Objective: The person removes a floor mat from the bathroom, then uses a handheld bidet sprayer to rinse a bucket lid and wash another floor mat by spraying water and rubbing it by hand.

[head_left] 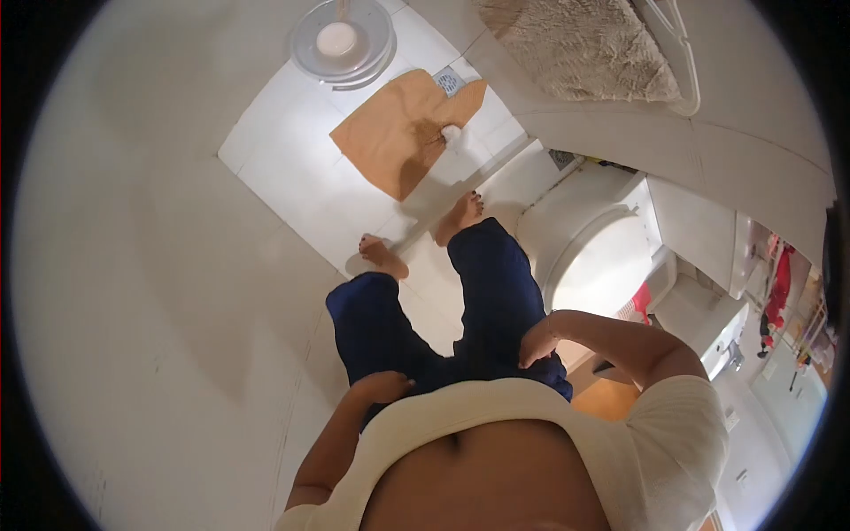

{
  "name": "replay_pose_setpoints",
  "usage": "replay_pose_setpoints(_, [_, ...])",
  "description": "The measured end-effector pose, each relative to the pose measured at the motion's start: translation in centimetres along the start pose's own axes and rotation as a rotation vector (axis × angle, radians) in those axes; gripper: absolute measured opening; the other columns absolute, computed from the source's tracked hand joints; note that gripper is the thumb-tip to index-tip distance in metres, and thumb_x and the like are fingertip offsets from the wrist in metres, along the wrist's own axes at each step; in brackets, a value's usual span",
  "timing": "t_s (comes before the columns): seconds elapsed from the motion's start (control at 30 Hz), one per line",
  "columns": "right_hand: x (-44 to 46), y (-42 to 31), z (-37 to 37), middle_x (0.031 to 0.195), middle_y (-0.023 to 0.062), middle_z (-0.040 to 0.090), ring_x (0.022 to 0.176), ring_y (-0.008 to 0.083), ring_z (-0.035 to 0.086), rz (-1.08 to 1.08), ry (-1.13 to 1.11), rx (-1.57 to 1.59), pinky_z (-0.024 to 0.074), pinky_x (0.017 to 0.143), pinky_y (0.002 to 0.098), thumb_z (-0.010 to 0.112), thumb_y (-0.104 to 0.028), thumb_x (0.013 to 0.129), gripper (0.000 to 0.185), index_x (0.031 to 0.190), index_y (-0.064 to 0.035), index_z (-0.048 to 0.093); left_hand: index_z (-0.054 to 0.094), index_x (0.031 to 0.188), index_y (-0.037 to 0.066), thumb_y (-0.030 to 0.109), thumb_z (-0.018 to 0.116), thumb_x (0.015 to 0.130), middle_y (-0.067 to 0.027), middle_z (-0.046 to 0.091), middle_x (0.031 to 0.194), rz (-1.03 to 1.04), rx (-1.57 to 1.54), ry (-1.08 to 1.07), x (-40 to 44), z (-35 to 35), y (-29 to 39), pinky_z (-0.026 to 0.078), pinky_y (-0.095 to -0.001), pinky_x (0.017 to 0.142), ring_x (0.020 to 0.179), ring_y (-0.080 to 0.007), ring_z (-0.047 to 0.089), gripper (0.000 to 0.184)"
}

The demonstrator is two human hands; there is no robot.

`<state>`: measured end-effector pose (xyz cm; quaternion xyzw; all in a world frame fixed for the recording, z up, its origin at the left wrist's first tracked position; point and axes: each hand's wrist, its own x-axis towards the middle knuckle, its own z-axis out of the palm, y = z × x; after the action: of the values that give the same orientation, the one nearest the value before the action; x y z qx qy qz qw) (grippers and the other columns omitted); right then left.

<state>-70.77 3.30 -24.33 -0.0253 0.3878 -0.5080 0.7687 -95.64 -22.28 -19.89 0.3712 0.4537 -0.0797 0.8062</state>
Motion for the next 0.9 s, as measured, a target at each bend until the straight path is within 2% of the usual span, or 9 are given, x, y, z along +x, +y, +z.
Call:
replay_pose_setpoints(0.1, [-5.3,-1.5,-6.9,0.096,0.0058,0.062,0.085,0.0181,0.058,-0.117,-0.027,0.102,0.0473,0.077,0.0334,0.044,-0.038,0.090,0.043,0.119,-0.0095,0.055,0.059,0.101,-0.002,0.037,0.036,0.093,-0.0198,0.062,0.083,-0.045,0.039,-0.087,2.5,-4.3,0.3,0.045,-0.0416,0.075,0.081,-0.0356,0.059,0.046])
replay_pose_setpoints(0.2, [-6.5,5.7,-16.0,0.098,0.0049,0.061,0.088,0.0165,0.057,-0.857,0.900,0.267,0.0461,0.078,0.0295,0.047,-0.015,0.088,0.022,0.104,-0.0050,0.058,0.057,0.103,-0.001,0.032,0.040,0.092,-0.0182,0.062,0.086,-0.098,-0.215,-0.195,7.2,-9.8,-2.4,0.045,-0.0400,0.075,0.084,-0.0345,0.059,0.038])
replay_pose_setpoints(0.23, [-8.3,6.9,-18.9,0.099,0.0053,0.060,0.091,0.0169,0.057,-0.331,1.334,0.100,0.0456,0.077,0.0305,0.049,-0.015,0.087,0.020,0.102,-0.0055,0.058,0.055,0.107,0.000,0.028,0.042,0.092,-0.0188,0.062,0.095,-0.073,-0.469,-0.204,8.9,-11.7,-3.9,0.045,-0.0393,0.080,0.092,-0.0331,0.059,0.034])
replay_pose_setpoints(0.3, [-8.4,10.5,-23.8,0.095,0.0114,0.059,0.088,0.0249,0.057,-0.183,1.915,0.013,0.0454,0.079,0.0347,0.053,-0.017,0.085,0.022,0.104,-0.0088,0.059,0.052,0.108,0.001,0.025,0.044,0.092,-0.0183,0.061,0.099,0.288,-0.081,0.529,12.6,-17.3,-6.9,0.044,-0.0386,0.081,0.095,-0.0329,0.058,0.029])
replay_pose_setpoints(0.33, [-8.8,11.0,-25.7,0.094,0.0138,0.059,0.088,0.0283,0.057,0.112,2.040,-0.044,0.0453,0.081,0.0353,0.054,-0.018,0.084,0.023,0.105,-0.0101,0.059,0.054,0.105,0.003,0.020,0.046,0.089,-0.0179,0.059,0.101,0.007,0.002,0.729,12.5,-21.1,-5.1,0.043,-0.0399,0.080,0.095,-0.0342,0.056,0.024])
replay_pose_setpoints(0.53, [1.5,18.1,-39.0,0.116,0.0156,0.055,0.106,0.0298,0.054,0.272,1.479,-0.007,0.0413,0.092,0.0396,0.054,-0.032,0.083,0.038,0.116,-0.0125,0.056,0.059,0.098,0.002,0.035,0.048,0.088,-0.0173,0.062,0.091,-0.024,-0.007,1.219,26.4,-39.2,-14.5,0.045,-0.0403,0.075,0.086,-0.0340,0.059,0.036])
replay_pose_setpoints(0.6, [5.1,20.9,-43.6,0.100,0.0175,0.059,0.095,0.0324,0.057,0.202,1.545,-0.145,0.0435,0.087,0.0381,0.053,-0.031,0.083,0.034,0.110,-0.0101,0.060,0.059,0.099,0.000,0.034,0.049,0.087,-0.0185,0.063,0.090,0.019,-0.114,1.218,31.7,-42.6,-20.2,0.045,-0.0391,0.075,0.085,-0.0331,0.060,0.038])
replay_pose_setpoints(0.83, [10.6,19.0,-48.3,0.128,0.0190,0.040,0.099,0.0336,0.057,-0.066,1.936,-0.113,0.0481,0.084,0.0395,0.062,-0.025,0.076,0.054,0.127,-0.0241,0.045,0.059,0.105,-0.004,0.036,0.063,0.077,-0.0124,0.062,0.093,-0.222,-0.869,1.214,39.5,-41.7,-24.6,0.047,-0.0399,0.060,0.081,-0.0244,0.060,0.049])
replay_pose_setpoints(0.9, [11.0,17.9,-48.7,0.134,0.0170,0.031,0.100,0.0325,0.057,0.192,1.751,-0.207,0.0472,0.086,0.0384,0.067,-0.025,0.072,0.055,0.123,-0.0198,0.048,0.056,0.109,0.015,0.045,0.059,0.077,-0.0057,0.053,0.105,-0.249,-0.992,1.047,40.2,-40.5,-26.3,0.036,-0.0397,0.076,0.091,-0.0219,0.045,0.044])
